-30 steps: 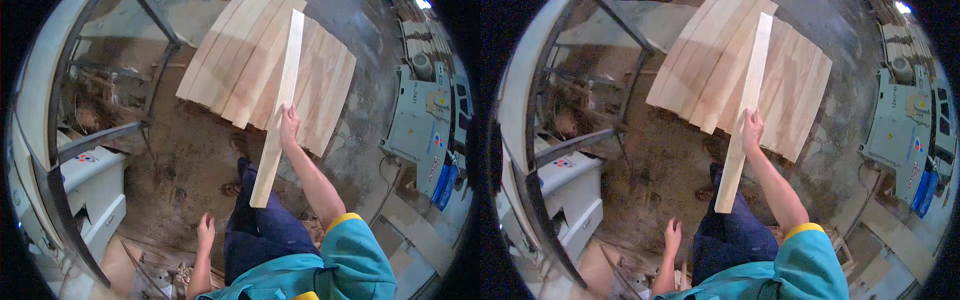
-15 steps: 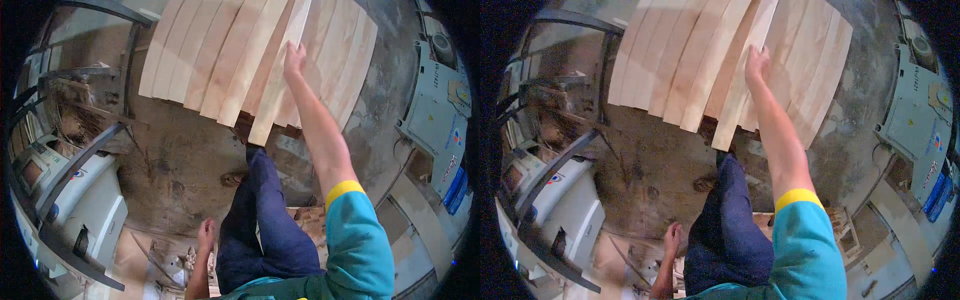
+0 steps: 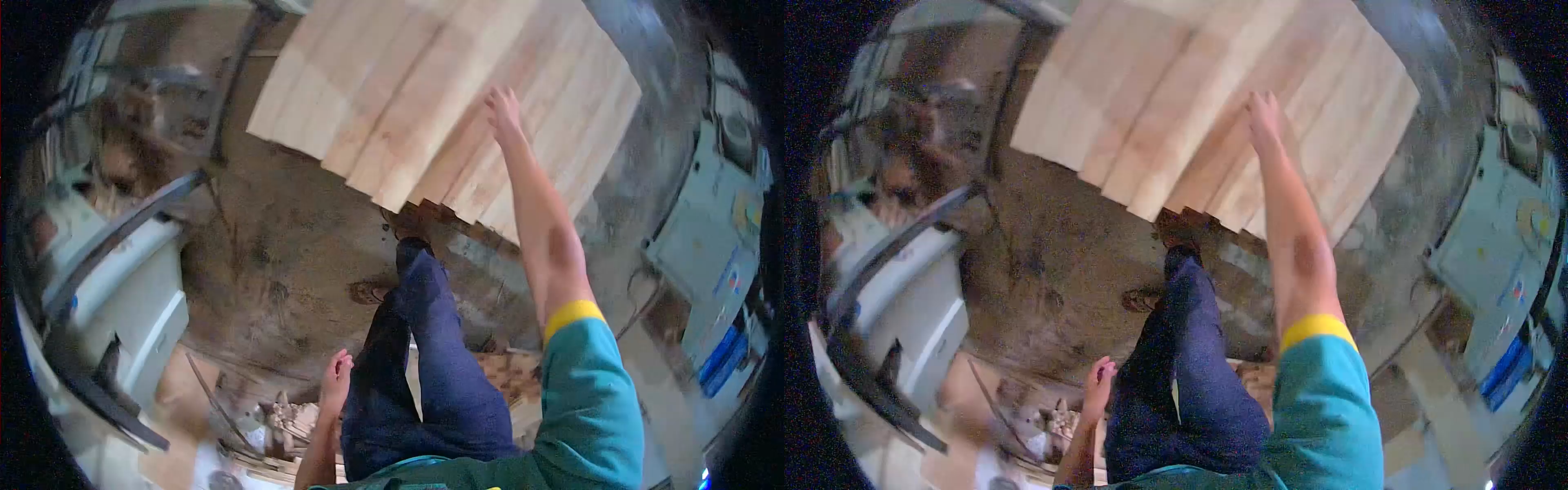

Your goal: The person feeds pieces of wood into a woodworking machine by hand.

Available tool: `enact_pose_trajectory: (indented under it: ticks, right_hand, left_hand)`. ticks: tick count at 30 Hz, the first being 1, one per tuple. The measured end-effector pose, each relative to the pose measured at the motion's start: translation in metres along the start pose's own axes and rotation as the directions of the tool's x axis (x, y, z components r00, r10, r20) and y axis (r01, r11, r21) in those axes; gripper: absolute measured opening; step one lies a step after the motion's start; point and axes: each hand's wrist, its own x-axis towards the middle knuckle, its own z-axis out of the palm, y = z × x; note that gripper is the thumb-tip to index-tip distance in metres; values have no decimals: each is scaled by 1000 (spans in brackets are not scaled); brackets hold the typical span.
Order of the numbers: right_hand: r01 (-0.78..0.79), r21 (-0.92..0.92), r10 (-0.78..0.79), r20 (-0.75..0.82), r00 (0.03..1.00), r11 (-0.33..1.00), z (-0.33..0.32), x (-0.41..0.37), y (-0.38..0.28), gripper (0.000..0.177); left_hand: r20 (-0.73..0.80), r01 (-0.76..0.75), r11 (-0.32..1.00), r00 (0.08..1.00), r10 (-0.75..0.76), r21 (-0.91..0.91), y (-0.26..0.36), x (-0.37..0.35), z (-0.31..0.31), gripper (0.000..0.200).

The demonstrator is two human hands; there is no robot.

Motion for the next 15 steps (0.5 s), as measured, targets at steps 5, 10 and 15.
enact_pose_trajectory:
  ticks: [5, 10, 15]
  right_hand:
    - [97, -191, -2, 443, 896, 977, -24, -57, 99, 39]
    - [13, -518, 338, 575, 745, 855, -36, -177, 183, 28]
    - [-135, -425, 399, 630, 666, 895, 68, -365, 93, 45]
  left_hand:
    - [-203, 37, 989, 977, -65, -141, 16, -30, -5, 34]
    - [-298, -90, 760, 944, -140, -643, 2, -80, -35, 53]
    - [-436, -301, 359, 810, -393, -883, -49, -127, -84, 61]
